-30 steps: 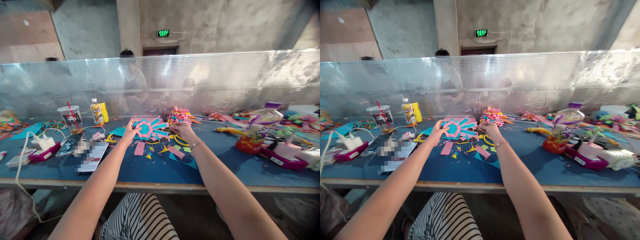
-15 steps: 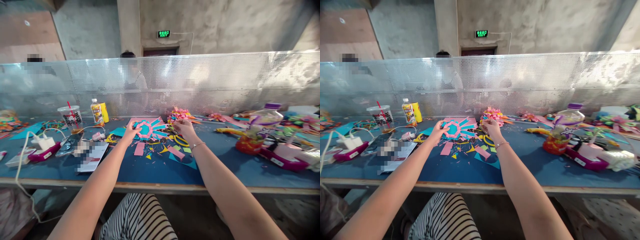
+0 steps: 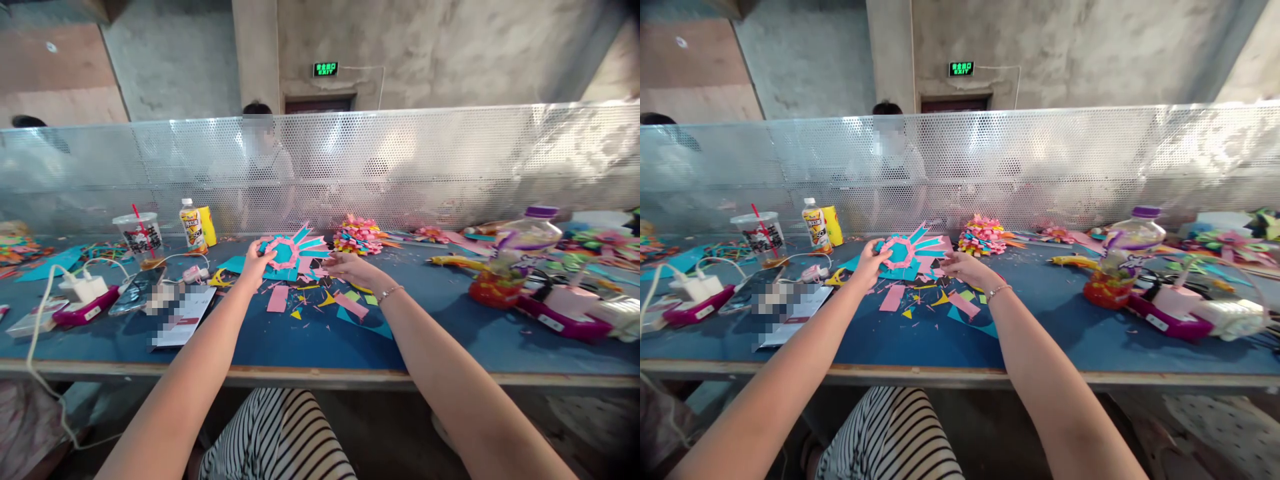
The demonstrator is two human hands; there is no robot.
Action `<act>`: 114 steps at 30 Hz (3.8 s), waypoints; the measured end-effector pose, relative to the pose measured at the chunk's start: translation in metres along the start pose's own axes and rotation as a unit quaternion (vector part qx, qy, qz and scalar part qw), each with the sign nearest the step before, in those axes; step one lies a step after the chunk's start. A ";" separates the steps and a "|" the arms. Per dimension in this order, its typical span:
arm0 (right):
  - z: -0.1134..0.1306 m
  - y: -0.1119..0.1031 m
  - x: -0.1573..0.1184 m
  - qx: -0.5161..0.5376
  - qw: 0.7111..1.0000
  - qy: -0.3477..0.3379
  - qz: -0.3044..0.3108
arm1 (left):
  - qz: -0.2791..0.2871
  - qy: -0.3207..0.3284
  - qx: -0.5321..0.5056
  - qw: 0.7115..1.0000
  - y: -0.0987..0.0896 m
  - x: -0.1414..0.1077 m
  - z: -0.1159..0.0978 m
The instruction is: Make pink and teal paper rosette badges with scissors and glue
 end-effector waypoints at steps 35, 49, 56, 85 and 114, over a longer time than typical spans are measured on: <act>0.006 0.084 -0.007 0.002 0.995 -0.057 0.079 | 0.026 0.046 -0.116 0.992 0.027 -0.013 -0.009; 0.001 0.064 0.005 -0.042 0.997 -0.022 -0.053 | 0.062 0.074 0.028 0.995 0.026 -0.008 -0.005; 0.005 0.054 0.001 -0.134 0.988 0.002 -0.073 | 0.052 0.089 0.083 0.991 0.021 -0.005 -0.003; 0.014 0.064 0.000 0.112 0.989 -0.100 0.010 | 0.104 0.252 0.403 0.874 0.050 -0.036 -0.019; 0.027 0.004 0.001 -0.031 0.971 -0.168 -0.165 | 0.132 0.172 0.310 0.926 0.037 -0.022 -0.011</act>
Point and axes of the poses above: each hand's wrist, its own x-axis towards the middle knuckle, its own y-axis out of the palm, z = x × y, the point moved 5 cm from there along x, towards the middle knuckle, and after that the axes turned 13 degrees about -x, right-handed, at the moved point
